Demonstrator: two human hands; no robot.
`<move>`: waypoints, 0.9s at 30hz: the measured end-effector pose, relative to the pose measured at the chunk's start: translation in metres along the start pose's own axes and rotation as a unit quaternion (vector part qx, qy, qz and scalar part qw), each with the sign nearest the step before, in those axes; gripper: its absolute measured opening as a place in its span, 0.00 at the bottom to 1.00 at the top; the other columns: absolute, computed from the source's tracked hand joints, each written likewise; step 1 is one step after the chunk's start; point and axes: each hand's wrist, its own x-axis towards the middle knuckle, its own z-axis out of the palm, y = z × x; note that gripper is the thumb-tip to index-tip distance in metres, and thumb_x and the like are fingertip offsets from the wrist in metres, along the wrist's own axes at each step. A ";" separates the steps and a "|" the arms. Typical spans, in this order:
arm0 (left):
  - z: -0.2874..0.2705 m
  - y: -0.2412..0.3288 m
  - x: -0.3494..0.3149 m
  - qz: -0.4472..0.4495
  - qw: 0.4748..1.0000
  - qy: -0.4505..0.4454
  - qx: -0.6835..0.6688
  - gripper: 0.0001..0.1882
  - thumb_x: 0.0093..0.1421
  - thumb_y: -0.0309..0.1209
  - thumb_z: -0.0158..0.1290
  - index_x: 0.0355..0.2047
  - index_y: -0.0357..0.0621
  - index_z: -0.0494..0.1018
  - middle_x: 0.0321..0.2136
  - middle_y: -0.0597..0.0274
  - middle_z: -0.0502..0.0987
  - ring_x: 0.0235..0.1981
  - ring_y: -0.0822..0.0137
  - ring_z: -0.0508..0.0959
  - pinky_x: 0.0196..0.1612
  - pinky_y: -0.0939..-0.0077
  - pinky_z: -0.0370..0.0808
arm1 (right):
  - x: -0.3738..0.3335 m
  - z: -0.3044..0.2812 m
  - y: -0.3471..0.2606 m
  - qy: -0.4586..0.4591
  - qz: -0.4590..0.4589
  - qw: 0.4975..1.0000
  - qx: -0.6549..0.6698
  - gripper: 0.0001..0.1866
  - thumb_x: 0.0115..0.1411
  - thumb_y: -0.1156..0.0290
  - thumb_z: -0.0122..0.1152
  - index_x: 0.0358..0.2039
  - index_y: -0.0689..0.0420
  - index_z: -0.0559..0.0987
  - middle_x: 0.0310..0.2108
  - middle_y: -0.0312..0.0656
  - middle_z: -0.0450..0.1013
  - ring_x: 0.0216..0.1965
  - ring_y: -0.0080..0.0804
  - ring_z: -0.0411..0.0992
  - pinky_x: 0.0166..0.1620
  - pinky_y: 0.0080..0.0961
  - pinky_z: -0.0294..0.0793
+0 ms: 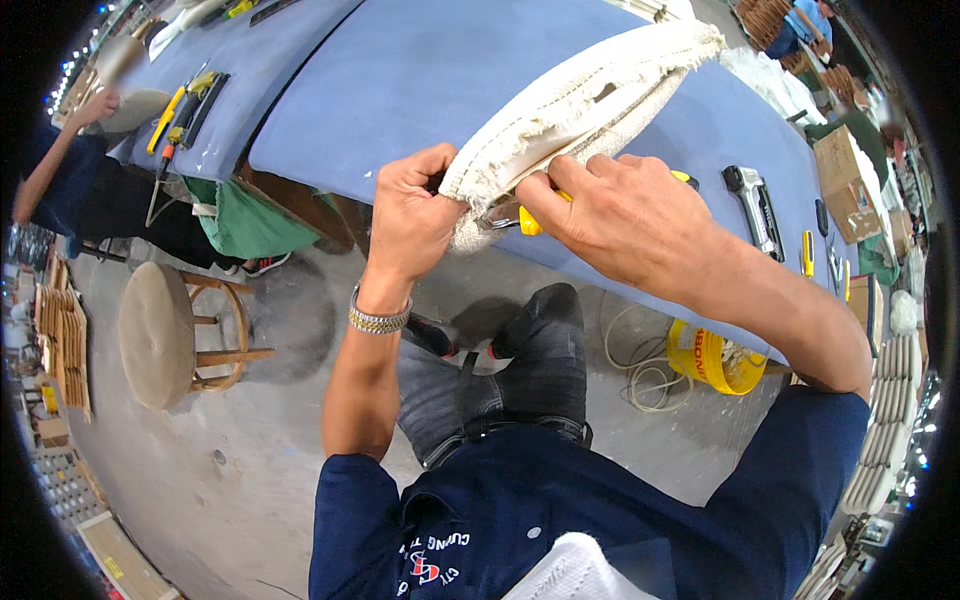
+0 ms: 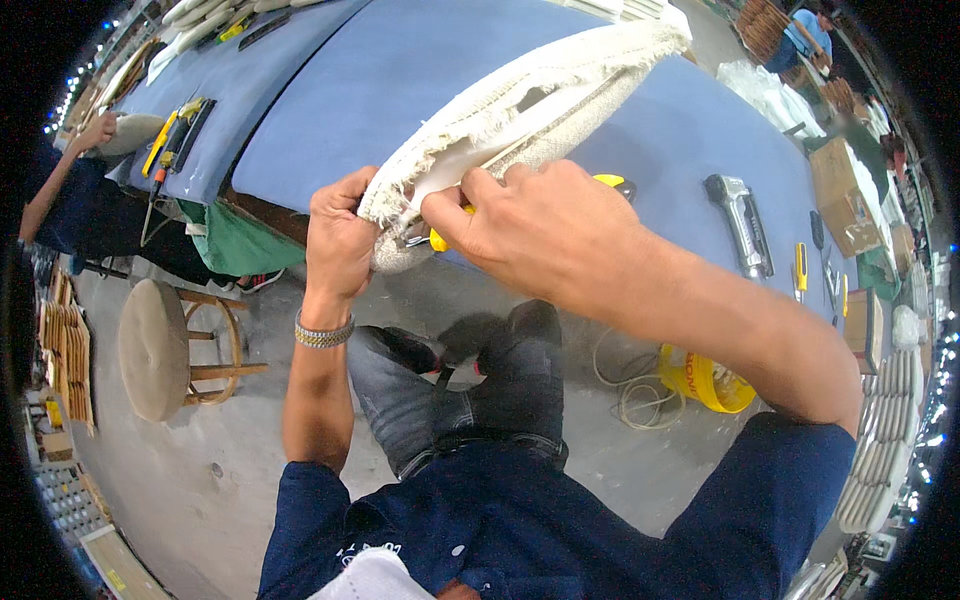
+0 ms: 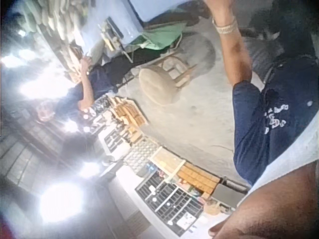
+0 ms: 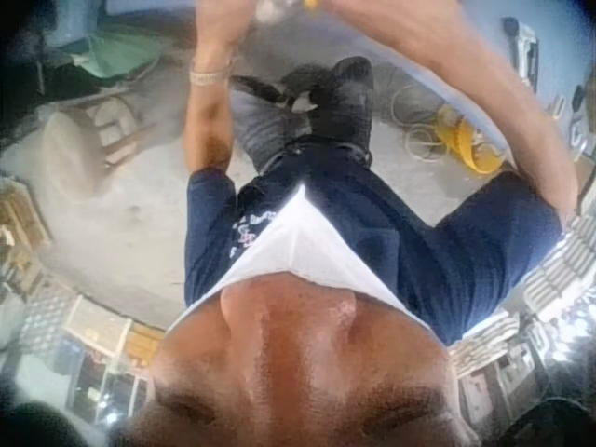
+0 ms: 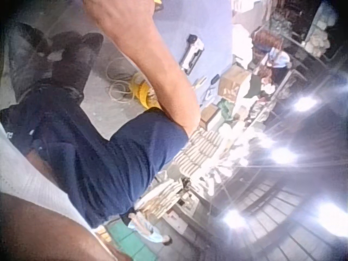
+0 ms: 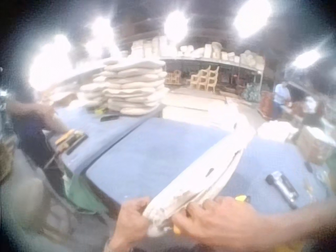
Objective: The person staples fabric onto cushion cores using a pneumatic staple gun, trims excess fabric with a utility knife, and stacks the finished cushions. The person repeats this process for multiple cushion units on a blue worktable.
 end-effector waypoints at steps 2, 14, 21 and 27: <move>-0.002 0.000 0.001 0.006 1.000 -0.005 0.014 0.05 0.55 0.15 0.54 0.23 0.36 0.73 0.21 0.78 0.70 0.25 0.85 0.65 0.26 0.83 0.61 | 0.000 0.000 -0.001 0.001 0.006 1.000 0.003 0.13 0.63 0.67 0.60 0.45 0.56 0.71 0.31 0.44 0.77 0.29 0.37 0.83 0.27 0.31 0.81; 0.000 -0.004 -0.001 0.013 1.000 -0.017 0.000 0.07 0.59 0.19 0.58 0.24 0.37 0.75 0.22 0.77 0.72 0.25 0.85 0.67 0.27 0.84 0.63 | -0.009 0.001 0.000 -0.001 0.029 0.999 0.037 0.10 0.65 0.67 0.58 0.42 0.56 0.69 0.30 0.46 0.79 0.30 0.43 0.83 0.29 0.38 0.82; 0.003 -0.001 -0.003 0.012 1.000 -0.020 0.005 0.07 0.59 0.18 0.58 0.24 0.38 0.76 0.22 0.77 0.73 0.26 0.85 0.68 0.27 0.84 0.64 | -0.012 0.001 0.007 0.004 0.008 0.999 0.041 0.10 0.63 0.70 0.58 0.41 0.57 0.69 0.28 0.47 0.79 0.30 0.45 0.83 0.29 0.40 0.81; 0.003 -0.001 -0.001 0.010 1.000 -0.011 -0.010 0.07 0.58 0.17 0.57 0.24 0.38 0.77 0.23 0.77 0.74 0.26 0.85 0.68 0.27 0.83 0.65 | -0.010 -0.001 0.011 0.011 -0.004 0.999 0.047 0.08 0.62 0.73 0.57 0.40 0.59 0.69 0.25 0.47 0.78 0.29 0.46 0.82 0.29 0.41 0.80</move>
